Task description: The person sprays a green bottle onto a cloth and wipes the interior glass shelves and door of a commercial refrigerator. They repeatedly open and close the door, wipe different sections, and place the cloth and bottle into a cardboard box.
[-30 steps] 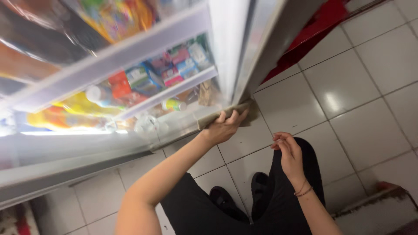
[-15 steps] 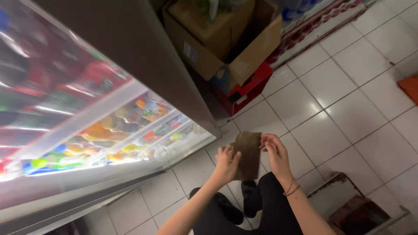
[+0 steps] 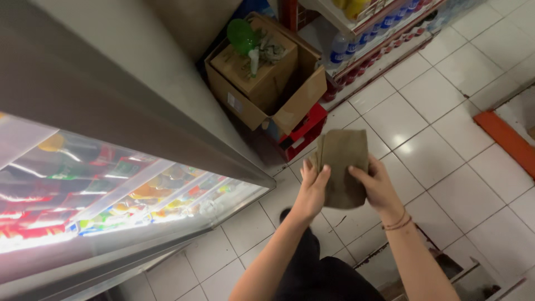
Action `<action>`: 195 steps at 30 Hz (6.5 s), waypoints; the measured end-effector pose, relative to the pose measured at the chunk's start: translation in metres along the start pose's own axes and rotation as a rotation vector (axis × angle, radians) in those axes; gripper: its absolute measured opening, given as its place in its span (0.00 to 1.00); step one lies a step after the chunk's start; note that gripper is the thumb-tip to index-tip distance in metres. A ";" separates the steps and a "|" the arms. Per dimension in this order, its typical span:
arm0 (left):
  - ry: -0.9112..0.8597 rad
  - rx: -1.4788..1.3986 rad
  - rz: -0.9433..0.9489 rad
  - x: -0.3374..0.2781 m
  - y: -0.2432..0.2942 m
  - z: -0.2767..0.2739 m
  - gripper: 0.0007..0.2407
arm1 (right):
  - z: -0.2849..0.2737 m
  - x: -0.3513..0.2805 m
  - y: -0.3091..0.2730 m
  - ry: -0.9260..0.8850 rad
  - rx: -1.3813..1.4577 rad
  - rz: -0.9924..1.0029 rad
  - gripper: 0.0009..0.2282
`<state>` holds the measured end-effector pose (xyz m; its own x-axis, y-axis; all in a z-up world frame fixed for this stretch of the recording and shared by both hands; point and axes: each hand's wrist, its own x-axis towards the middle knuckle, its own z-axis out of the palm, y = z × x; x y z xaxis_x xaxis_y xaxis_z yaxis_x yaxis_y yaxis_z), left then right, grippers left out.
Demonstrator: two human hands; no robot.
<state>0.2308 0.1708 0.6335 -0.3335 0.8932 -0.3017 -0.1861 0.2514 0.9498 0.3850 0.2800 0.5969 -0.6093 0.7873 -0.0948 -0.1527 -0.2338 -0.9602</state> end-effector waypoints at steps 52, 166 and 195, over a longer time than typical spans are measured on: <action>0.646 -0.576 0.064 0.235 0.003 -0.042 0.16 | 0.005 0.555 0.119 -0.108 0.045 0.265 0.26; 1.325 2.171 1.089 -0.262 0.163 -0.463 0.14 | 0.482 -0.032 -0.282 -0.375 -0.682 -1.704 0.17; 0.963 2.134 1.551 -0.104 0.213 -0.277 0.20 | 0.291 0.053 -0.243 0.054 -1.016 -1.729 0.15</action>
<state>-0.0302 0.0277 0.8445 0.4636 0.5942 0.6573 0.5946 0.3414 -0.7280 0.1632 0.2127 0.9016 -0.3068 -0.1983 0.9309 -0.0171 0.9790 0.2030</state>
